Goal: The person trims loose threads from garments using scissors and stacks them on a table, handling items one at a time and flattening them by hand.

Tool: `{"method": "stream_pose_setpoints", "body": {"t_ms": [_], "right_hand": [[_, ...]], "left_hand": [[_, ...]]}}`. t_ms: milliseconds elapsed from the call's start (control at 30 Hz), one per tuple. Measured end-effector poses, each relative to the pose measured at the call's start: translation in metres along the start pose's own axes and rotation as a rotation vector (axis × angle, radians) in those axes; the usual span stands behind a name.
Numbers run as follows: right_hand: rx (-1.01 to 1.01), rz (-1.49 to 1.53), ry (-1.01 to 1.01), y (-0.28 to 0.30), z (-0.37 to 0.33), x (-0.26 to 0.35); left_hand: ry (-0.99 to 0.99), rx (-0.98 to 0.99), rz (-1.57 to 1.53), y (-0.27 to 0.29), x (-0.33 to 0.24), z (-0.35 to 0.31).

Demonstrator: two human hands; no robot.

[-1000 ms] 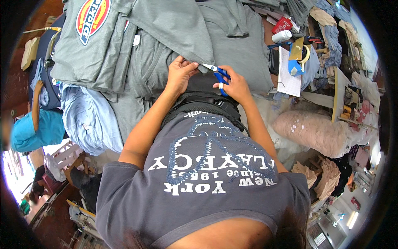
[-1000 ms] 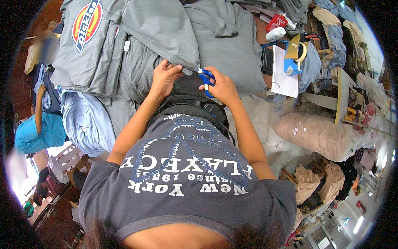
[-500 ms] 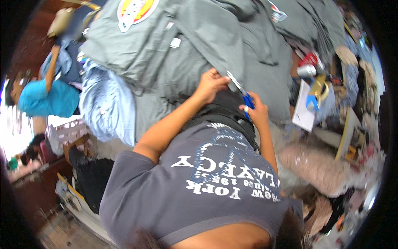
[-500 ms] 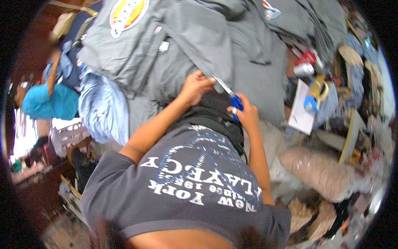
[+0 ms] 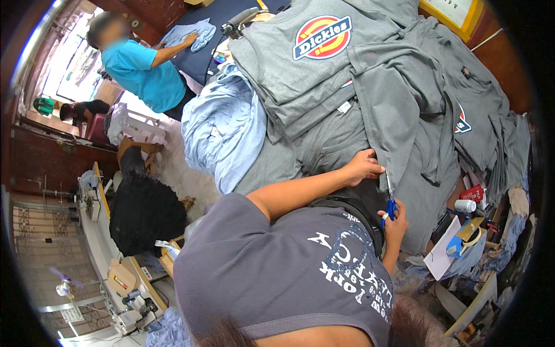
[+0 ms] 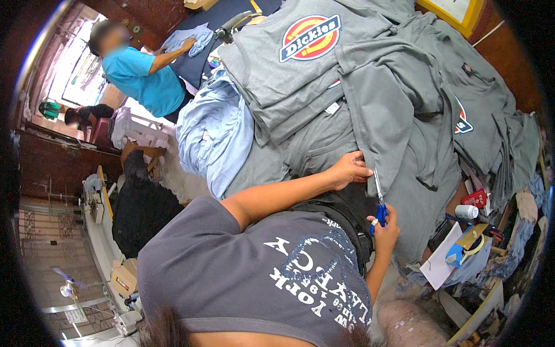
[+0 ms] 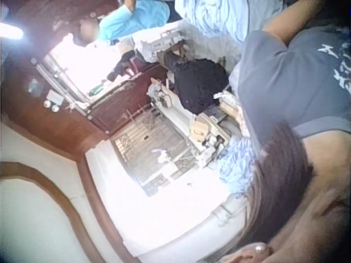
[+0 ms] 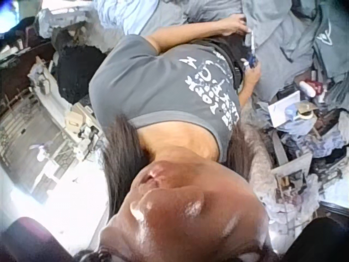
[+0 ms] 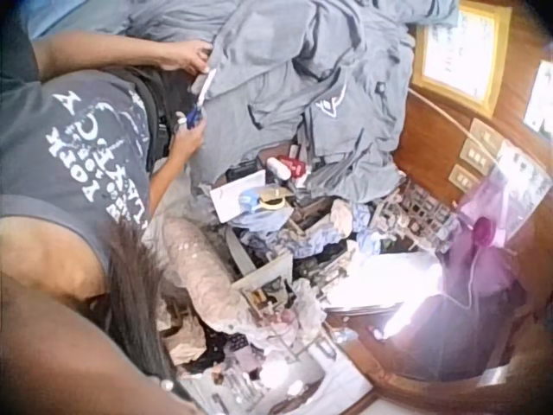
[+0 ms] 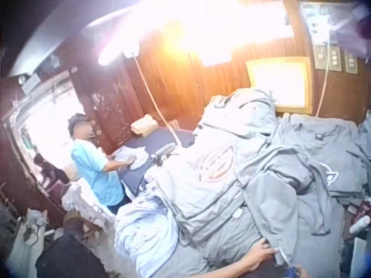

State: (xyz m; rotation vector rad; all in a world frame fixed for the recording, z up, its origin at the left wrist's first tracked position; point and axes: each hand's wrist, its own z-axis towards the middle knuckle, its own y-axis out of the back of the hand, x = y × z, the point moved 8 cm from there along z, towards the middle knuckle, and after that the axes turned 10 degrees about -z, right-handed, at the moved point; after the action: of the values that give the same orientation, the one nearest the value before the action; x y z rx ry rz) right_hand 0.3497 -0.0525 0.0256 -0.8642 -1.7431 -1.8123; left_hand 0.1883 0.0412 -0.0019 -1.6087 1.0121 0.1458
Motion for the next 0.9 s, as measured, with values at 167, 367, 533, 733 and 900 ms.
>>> {"method": "stream_pose_setpoints", "body": {"t_ms": [167, 367, 533, 733, 900], "right_hand": [[-0.008, -0.057, -0.004, 0.002, 0.0, 0.004], [-0.03, -0.11, 0.013, 0.009, -0.003, 0.005], [-0.06, -0.13, -0.021, 0.013, -0.004, 0.0], [-0.057, -0.166, -0.042, 0.015, 0.002, 0.008], [-0.01, -0.132, -0.105, 0.022, 0.005, 0.013]], "left_hand": [[0.071, -0.037, 0.049, 0.007, 0.001, -0.001], [0.028, -0.023, 0.018, -0.001, -0.004, -0.001], [-0.046, 0.056, 0.022, -0.009, -0.007, 0.004], [-0.098, 0.002, 0.067, -0.012, -0.016, -0.003], [-0.125, -0.013, 0.122, -0.018, -0.016, -0.004]]}}
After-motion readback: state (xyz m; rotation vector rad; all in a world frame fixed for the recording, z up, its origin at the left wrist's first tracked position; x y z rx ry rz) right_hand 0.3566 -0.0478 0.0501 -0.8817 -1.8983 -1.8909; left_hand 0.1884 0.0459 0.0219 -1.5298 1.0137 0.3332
